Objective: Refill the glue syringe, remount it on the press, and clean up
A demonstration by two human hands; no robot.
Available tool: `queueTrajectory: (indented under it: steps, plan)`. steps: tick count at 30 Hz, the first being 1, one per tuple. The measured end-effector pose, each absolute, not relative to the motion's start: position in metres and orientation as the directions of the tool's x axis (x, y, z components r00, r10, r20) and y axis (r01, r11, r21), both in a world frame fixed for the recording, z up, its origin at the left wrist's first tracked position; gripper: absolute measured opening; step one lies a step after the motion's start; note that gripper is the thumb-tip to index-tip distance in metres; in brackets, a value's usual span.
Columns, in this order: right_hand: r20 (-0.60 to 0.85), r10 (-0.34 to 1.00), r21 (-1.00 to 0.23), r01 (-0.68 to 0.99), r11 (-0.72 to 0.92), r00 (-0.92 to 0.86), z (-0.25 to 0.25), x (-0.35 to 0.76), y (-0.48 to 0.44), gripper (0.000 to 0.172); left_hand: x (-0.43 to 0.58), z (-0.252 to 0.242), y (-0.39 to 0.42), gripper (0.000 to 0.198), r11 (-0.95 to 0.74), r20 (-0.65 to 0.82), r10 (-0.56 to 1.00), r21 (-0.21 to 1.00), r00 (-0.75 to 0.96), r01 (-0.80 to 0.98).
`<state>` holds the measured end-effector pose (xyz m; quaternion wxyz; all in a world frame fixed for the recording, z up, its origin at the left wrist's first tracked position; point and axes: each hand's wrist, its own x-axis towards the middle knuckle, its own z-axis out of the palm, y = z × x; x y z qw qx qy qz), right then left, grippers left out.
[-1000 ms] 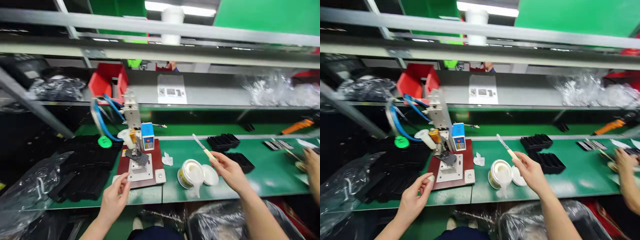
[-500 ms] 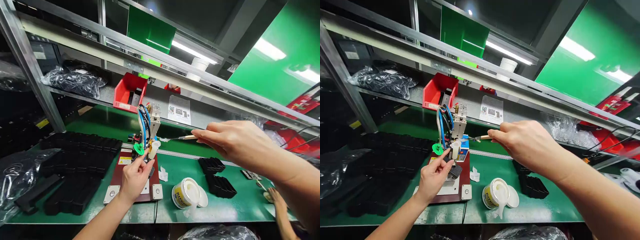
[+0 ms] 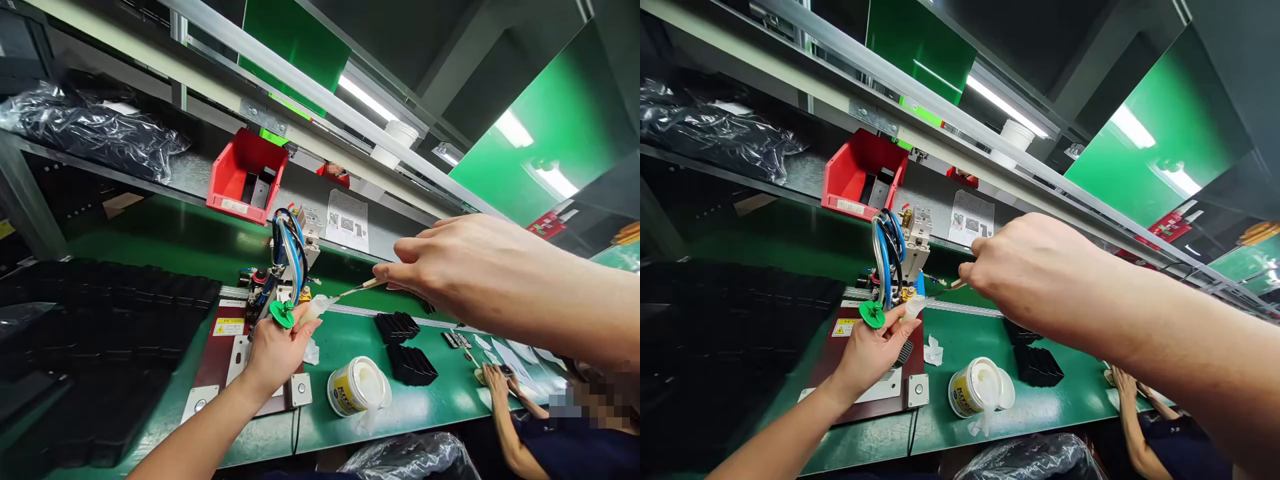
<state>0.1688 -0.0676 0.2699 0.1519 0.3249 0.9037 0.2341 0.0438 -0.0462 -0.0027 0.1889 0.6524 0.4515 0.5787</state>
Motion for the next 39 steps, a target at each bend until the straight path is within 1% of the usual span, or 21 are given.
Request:
queueTrajectory:
  steps: [3, 5, 8, 12, 15, 20, 24, 26, 30, 33, 39]
  plan:
    - [-0.248, 0.662, 0.696, 0.346, 0.630, -0.707, 0.271, 0.153, -0.065, 0.029, 0.045, -0.007, -0.044, 0.031, -0.546, 0.606, 0.791, 0.761, -0.082, 0.349]
    - [-0.302, 0.665, 0.729, 0.285, 0.623, -0.683, 0.271, 0.142, -0.063, 0.028, 0.045, -0.009, -0.043, 0.030, -0.570, 0.631, 0.772, 0.743, -0.082, 0.351]
    - [-0.344, 0.670, 0.742, 0.247, 0.623, -0.658, 0.268, 0.124, -0.060, 0.027, 0.045, -0.009, -0.041, 0.029, -0.615, 0.687, 0.722, 0.692, -0.084, 0.378]
    - [-0.404, 0.680, 0.717, 0.250, 0.651, -0.612, 0.259, 0.103, -0.056, 0.027, 0.044, -0.008, -0.039, 0.030, -0.652, 0.741, 0.665, 0.636, -0.092, 0.413]
    - [-0.441, 0.684, 0.697, 0.260, 0.669, -0.581, 0.252, 0.093, -0.053, 0.028, 0.044, -0.009, -0.039, 0.028, -0.663, 0.761, 0.641, 0.616, -0.103, 0.425]
    - [-0.486, 0.697, 0.711, 0.226, 0.666, -0.526, 0.248, 0.089, -0.044, 0.023, 0.044, -0.012, -0.037, 0.026, -0.678, 0.776, 0.618, 0.607, -0.127, 0.414]
    - [-0.503, 0.749, 0.702, 0.302, 0.645, -0.431, 0.249, 0.092, -0.035, 0.021, 0.044, -0.013, -0.037, 0.026, -0.680, 0.768, 0.626, 0.622, -0.134, 0.389]
    - [-0.511, 0.762, 0.668, 0.375, 0.643, -0.398, 0.249, 0.097, -0.031, 0.022, 0.044, -0.013, -0.037, 0.027, -0.682, 0.772, 0.621, 0.619, -0.138, 0.389]
    - [-0.490, 0.786, 0.541, 0.575, 0.614, -0.377, 0.248, 0.111, -0.029, 0.023, 0.044, -0.013, -0.036, 0.028, -0.671, 0.761, 0.635, 0.628, -0.131, 0.394]
    - [-0.463, 0.800, 0.432, 0.691, 0.580, -0.382, 0.251, 0.117, -0.030, 0.022, 0.044, -0.013, -0.037, 0.029, -0.661, 0.746, 0.656, 0.641, -0.116, 0.390]
    - [-0.581, 0.789, 0.283, 0.860, 0.424, -0.198, 0.264, 0.123, -0.029, 0.029, 0.045, -0.016, -0.037, 0.028, -0.646, 0.712, 0.695, 0.681, -0.103, 0.345]
